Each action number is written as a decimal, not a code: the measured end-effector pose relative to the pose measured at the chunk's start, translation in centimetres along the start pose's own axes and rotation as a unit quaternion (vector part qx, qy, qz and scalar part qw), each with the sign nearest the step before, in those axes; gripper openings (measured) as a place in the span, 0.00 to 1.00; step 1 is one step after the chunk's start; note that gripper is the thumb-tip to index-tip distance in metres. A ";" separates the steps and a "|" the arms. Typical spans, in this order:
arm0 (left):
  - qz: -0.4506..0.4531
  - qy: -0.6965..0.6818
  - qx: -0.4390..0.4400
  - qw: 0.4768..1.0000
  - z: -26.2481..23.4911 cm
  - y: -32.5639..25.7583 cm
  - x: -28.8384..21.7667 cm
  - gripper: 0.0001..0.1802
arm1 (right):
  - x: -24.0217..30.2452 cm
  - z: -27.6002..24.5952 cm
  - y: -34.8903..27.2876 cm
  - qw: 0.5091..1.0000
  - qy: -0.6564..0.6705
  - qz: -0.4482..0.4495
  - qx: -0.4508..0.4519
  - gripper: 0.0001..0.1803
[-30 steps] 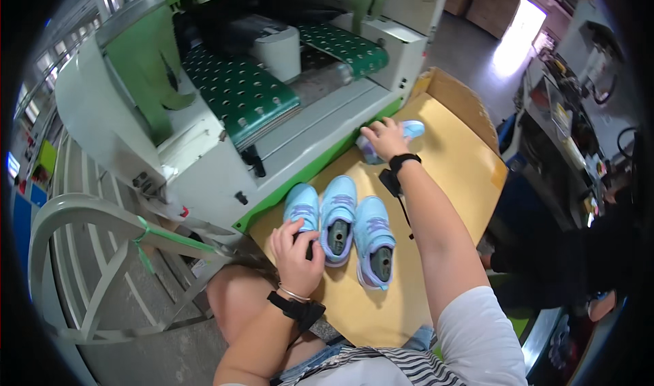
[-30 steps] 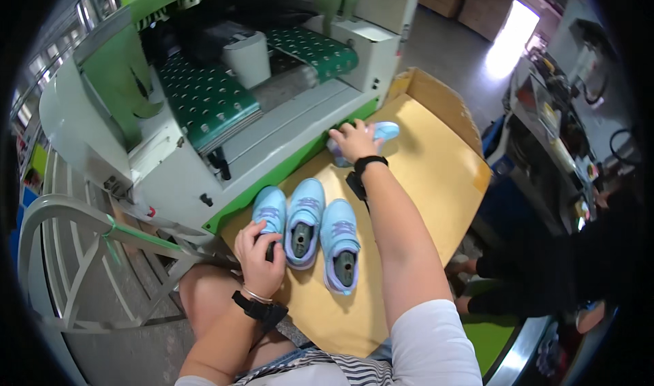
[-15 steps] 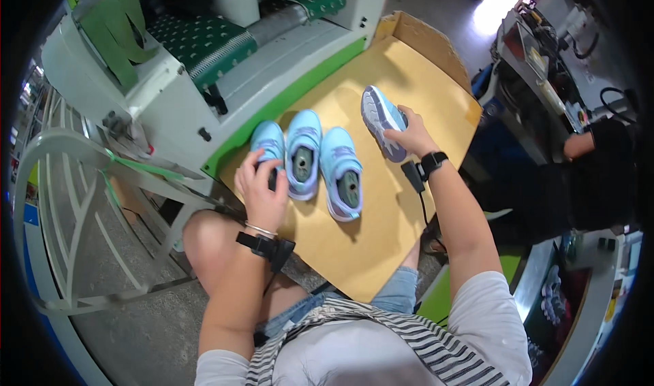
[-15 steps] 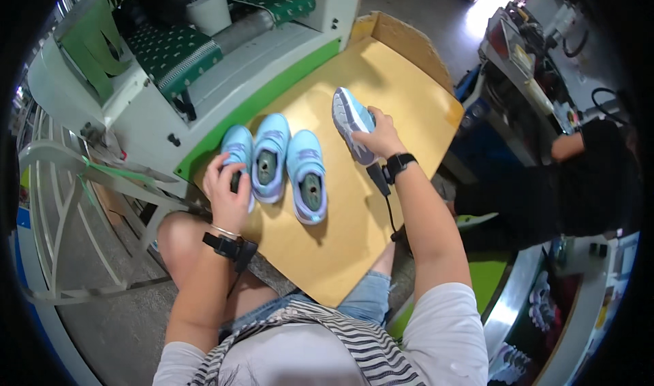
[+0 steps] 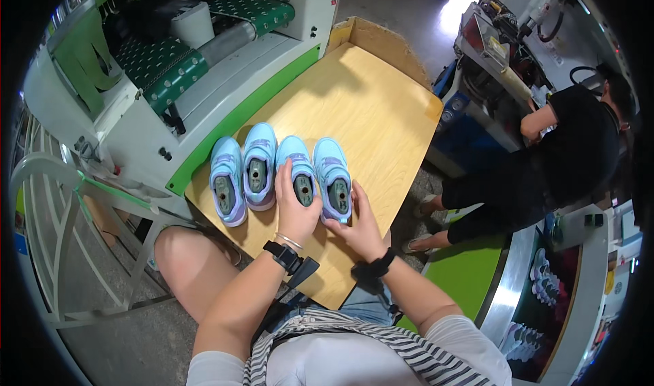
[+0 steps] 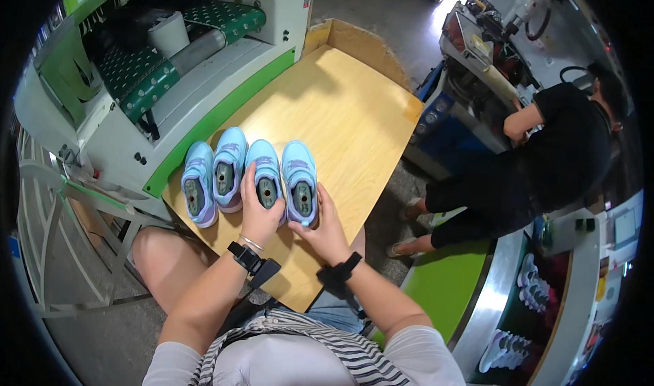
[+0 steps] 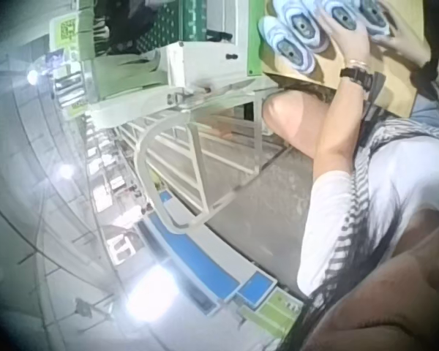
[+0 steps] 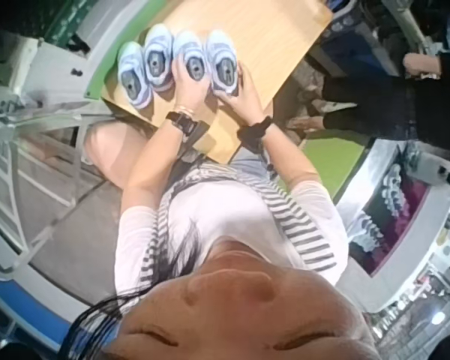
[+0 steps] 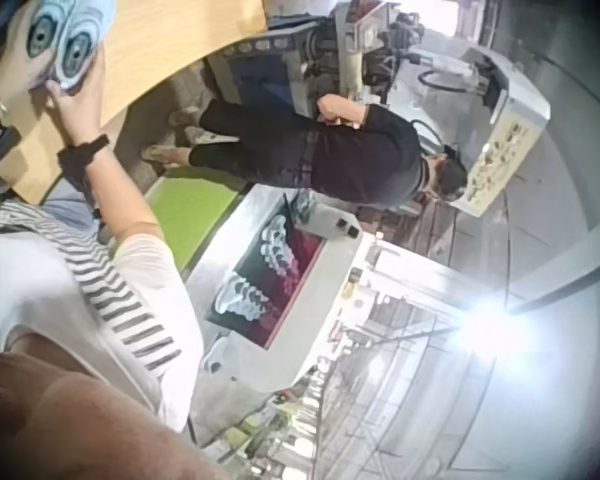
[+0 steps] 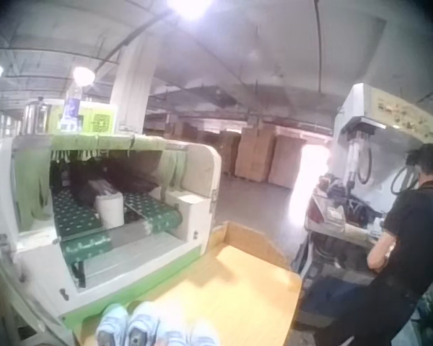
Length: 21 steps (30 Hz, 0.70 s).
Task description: The recorder is organizing and loading light blue sneakers onto a conveyor-based heat treatment or drying machine in a shoe factory.
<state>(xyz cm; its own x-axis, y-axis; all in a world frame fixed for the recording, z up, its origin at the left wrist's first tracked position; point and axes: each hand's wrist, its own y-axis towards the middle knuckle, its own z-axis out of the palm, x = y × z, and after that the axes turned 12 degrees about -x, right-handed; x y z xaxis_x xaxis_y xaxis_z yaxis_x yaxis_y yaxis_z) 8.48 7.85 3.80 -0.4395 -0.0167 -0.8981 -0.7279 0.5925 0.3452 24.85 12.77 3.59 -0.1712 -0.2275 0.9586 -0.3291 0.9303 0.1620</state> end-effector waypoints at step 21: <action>0.104 0.111 -0.338 0.929 -13.9 30.5 -6.7 0.42 | 19.6 17.4 40.8 0.957 -0.089 -0.271 -0.049 0.39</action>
<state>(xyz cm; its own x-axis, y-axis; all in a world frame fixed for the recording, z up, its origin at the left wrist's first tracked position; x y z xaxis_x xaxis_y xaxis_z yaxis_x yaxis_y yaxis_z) -18.13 14.84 24.12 -0.6505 -0.1682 -0.7406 -0.7464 -0.0387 0.6644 -8.06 41.23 24.92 -0.1580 -0.7214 0.6743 -0.3266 0.6826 0.6537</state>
